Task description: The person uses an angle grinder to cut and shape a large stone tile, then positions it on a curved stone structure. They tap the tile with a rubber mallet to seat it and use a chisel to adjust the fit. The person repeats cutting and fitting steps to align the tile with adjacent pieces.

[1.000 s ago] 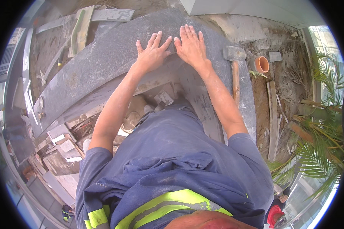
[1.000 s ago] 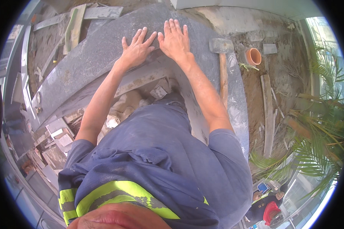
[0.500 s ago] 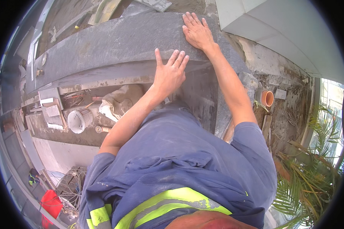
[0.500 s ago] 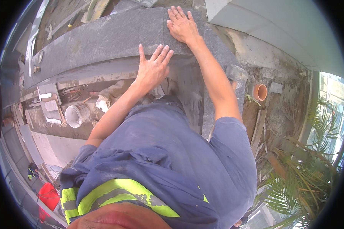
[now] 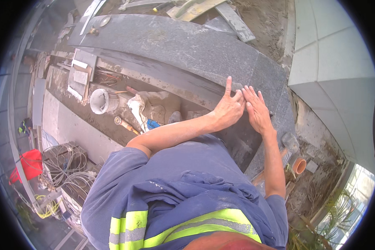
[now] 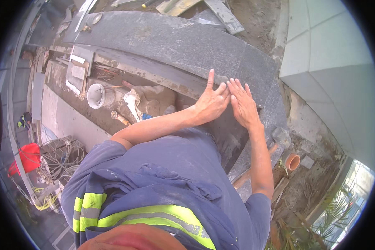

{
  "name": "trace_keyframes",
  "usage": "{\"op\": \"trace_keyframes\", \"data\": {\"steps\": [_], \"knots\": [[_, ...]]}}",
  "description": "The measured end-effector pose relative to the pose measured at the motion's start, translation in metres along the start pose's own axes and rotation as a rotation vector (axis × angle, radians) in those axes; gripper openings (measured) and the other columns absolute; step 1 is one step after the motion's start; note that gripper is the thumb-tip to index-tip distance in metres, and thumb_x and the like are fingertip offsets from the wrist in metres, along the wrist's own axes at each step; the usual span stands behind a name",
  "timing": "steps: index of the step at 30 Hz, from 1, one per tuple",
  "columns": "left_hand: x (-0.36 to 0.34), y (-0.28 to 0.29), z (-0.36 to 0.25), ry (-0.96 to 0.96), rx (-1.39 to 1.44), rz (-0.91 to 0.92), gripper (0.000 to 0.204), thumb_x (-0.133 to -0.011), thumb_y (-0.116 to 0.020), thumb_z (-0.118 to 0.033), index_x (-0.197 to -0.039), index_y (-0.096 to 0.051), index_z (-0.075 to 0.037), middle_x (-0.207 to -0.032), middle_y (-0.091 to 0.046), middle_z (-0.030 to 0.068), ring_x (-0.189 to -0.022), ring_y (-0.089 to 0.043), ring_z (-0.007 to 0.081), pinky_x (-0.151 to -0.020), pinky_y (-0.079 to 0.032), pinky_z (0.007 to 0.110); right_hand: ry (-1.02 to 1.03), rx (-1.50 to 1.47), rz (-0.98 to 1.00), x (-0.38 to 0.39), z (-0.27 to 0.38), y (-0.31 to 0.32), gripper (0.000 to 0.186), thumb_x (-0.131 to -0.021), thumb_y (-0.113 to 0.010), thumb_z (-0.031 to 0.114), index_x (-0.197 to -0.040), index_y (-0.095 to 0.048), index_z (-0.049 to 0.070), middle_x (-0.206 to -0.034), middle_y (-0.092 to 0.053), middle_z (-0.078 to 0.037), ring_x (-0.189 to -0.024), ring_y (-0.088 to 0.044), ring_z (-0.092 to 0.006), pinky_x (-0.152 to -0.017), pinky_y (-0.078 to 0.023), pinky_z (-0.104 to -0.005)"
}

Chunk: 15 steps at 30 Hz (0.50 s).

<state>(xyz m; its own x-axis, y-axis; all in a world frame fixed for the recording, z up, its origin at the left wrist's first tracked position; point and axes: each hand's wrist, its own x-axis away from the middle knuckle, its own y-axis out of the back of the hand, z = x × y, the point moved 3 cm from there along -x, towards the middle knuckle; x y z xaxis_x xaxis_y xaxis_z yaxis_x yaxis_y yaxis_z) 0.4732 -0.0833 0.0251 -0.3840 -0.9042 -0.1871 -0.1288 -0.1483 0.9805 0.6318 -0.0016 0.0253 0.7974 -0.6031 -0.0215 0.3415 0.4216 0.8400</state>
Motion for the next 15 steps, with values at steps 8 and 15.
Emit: {"op": "trace_keyframes", "data": {"steps": [8,15], "knots": [[0.008,0.004,-0.005,0.049,-0.107,0.044,0.054,-0.102,-0.063,-0.022,-0.15,-0.068,0.003,-0.147,-0.069,0.0135,-0.117,-0.067,0.0283,-0.124,-0.013,0.095,-0.105,0.159,-0.395,-0.02,-0.043,0.049,0.043,-0.112,-0.063,0.012,-0.154,-0.063,0.001,-0.15,-0.069,-0.022,-0.134,-0.068,-0.0375,-0.113,-0.053,-0.0479],[0.028,0.001,0.001,0.105,0.163,-0.11,0.049,-0.102,-0.062,-0.019,-0.148,-0.069,-0.002,-0.115,-0.072,0.0104,-0.118,-0.067,0.0308,-0.123,-0.019,0.092,-0.089,0.005,-0.37,-0.06,-0.012,0.047,0.038,-0.107,-0.07,0.005,-0.144,-0.068,0.0,-0.138,-0.075,-0.018,-0.121,-0.074,-0.0317,-0.095,-0.061,-0.0406]]}}
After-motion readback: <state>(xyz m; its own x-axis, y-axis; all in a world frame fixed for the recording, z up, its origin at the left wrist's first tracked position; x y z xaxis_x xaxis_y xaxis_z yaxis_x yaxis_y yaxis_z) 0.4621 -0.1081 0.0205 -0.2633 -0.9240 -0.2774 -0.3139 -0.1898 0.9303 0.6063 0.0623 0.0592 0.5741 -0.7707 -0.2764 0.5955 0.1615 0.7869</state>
